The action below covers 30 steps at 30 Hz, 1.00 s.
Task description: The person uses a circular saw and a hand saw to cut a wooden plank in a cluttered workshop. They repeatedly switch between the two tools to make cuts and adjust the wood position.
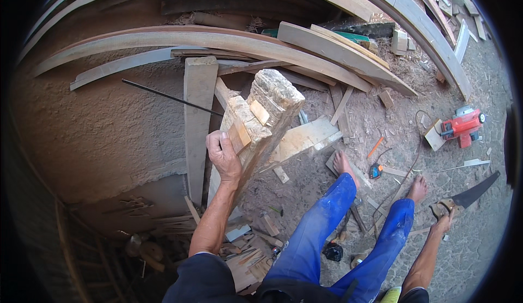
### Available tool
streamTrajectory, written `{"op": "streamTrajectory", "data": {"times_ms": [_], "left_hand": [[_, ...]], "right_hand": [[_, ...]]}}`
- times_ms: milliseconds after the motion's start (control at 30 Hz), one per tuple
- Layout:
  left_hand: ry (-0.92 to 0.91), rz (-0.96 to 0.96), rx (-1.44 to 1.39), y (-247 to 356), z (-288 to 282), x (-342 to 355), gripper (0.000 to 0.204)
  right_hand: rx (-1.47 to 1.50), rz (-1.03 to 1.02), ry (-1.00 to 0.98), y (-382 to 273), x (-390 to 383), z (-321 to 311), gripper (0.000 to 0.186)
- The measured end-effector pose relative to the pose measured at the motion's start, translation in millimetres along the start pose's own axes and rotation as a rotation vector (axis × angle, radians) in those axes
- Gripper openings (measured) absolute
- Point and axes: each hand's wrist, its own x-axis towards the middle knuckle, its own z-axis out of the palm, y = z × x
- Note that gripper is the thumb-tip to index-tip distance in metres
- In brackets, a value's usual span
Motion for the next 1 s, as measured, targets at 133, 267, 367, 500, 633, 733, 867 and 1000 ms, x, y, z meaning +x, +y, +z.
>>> {"op": "streamTrajectory", "data": {"times_ms": [133,267,367,500,633,733,867,1000], "left_hand": [[0.019,0.048,0.108,6.9,0.1,1.4,0.015],[-0.005,-0.082,0.146,20.1,-2.4,3.7,0.020],[-0.063,-0.216,0.097,28.7,-6.8,3.1,0.039],[-0.086,0.162,0.106,31.5,-24.3,-6.4,0.048],[-0.233,0.156,-0.103,16.1,-34.3,23.4,0.037],[-0.366,0.051,-0.295,6.6,-35.7,52.9,0.031],[-0.279,0.028,-0.053,18.6,-25.4,59.5,0.029],[-0.176,-0.128,-0.055,30.7,-8.2,43.9,0.033]], "right_hand": [[0.071,-0.270,0.018,-108.0,-128.3,-56.7,0.042],[0.243,-0.443,-0.147,-211.8,-276.7,-95.8,0.047],[0.175,-0.629,-0.268,-272.1,-382.4,-103.7,0.057],[0.155,-0.917,-0.312,-314.6,-486.2,-93.1,0.063],[0.061,-1.149,-0.379,-340.7,-539.7,-73.7,0.058],[0.181,-1.063,-0.697,-355.0,-561.9,-65.9,0.057],[-0.122,-1.210,-0.854,-349.6,-593.1,-49.3,0.060],[-0.432,-1.483,-0.823,-336.7,-632.8,-24.4,0.060]]}}
